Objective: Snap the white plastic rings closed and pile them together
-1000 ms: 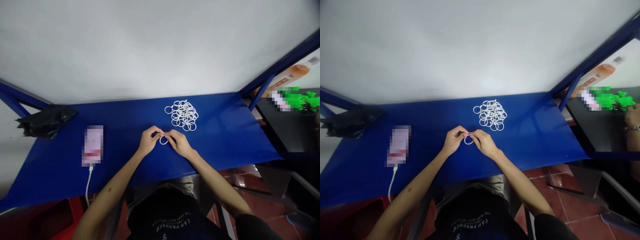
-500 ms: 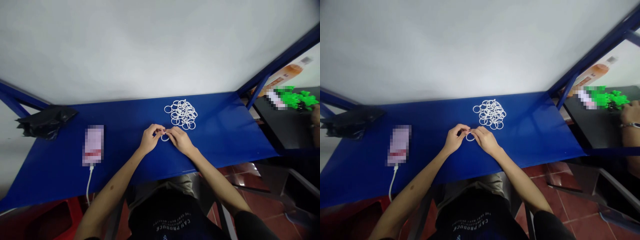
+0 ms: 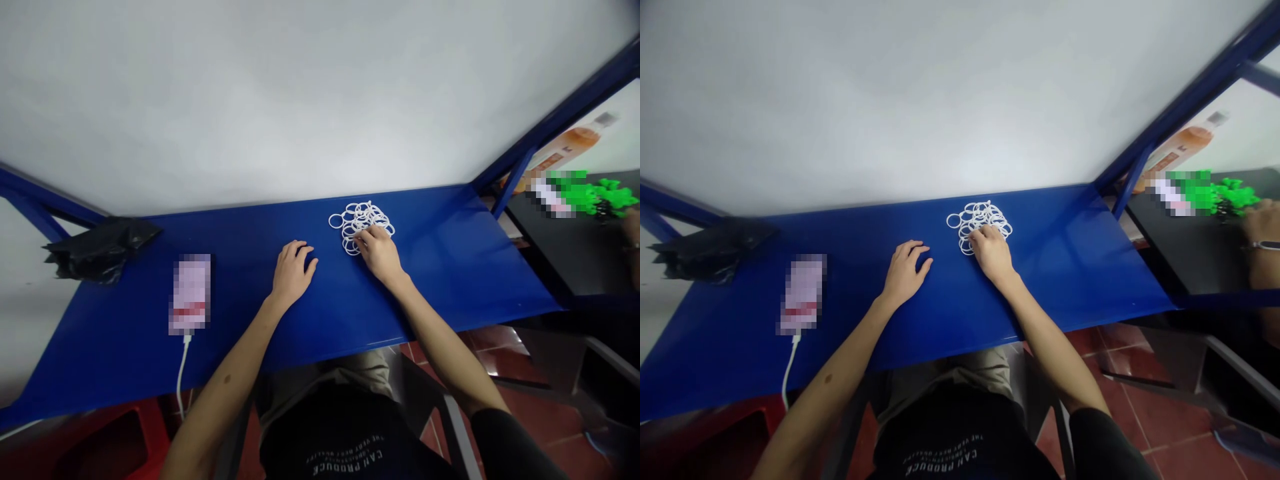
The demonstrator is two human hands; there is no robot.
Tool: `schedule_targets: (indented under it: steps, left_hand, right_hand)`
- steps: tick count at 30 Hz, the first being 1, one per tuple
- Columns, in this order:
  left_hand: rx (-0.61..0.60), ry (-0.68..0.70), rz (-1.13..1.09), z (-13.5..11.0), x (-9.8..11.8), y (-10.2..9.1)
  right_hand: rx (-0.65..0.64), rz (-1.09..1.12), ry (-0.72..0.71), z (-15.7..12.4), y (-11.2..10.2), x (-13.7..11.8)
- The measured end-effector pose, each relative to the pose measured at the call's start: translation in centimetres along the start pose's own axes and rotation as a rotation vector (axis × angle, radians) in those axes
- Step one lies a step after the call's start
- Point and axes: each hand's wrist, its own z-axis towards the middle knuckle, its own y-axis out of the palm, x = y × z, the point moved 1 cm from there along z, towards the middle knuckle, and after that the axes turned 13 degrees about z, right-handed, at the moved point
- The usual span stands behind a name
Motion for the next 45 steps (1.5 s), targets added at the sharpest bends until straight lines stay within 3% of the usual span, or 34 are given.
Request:
schedule_targets:
  steps: [4, 8, 14, 18, 23, 28, 32, 41, 45]
  left_hand:
    - [0.002, 0.015, 0.006, 0.1, -0.1, -0.1]
    - [-0.014, 0.016, 0.018, 0.1, 0.0, -0.3]
    - [-0.044, 0.03, 0.041, -0.1, 0.0, -0.4]
    - [-0.061, 0.038, 0.054, -0.1, 0.1, -0.4]
    - [-0.075, 0.044, 0.056, -0.2, 0.2, -0.5]
    - [-0.051, 0.034, 0.047, -0.1, 0.0, -0.3]
    - [-0.033, 0.026, 0.035, 0.0, -0.1, -0.2]
    - [-0.046, 0.036, 0.056, 0.2, 0.0, -0.5]
    - [-0.044, 0.036, 0.057, 0.1, -0.1, -0.4]
  right_hand:
    - [0.073, 0.036, -0.027, 0.9, -0.3, 0.4]
    - [0.229, 0.1, -0.026, 1.3, -1.3, 2.0]
    - [0.45, 0.118, 0.137, 0.1, -2.0, 5.0]
    - [0.488, 0.16, 0.222, -0.2, -1.7, 5.8]
    - [0.36, 0.087, 0.163, 0.5, -1.2, 5.2]
    - [0.044, -0.117, 0.153, 3.3, -1.0, 4.3]
    - [-0.165, -0.159, 0.143, 4.6, -0.3, 3.9]
    - [-0.188, -0.163, 0.109, 2.3, 2.0, 0.4]
    - [-0.186, -0.185, 0.143, 3.0, 2.0, 0.9]
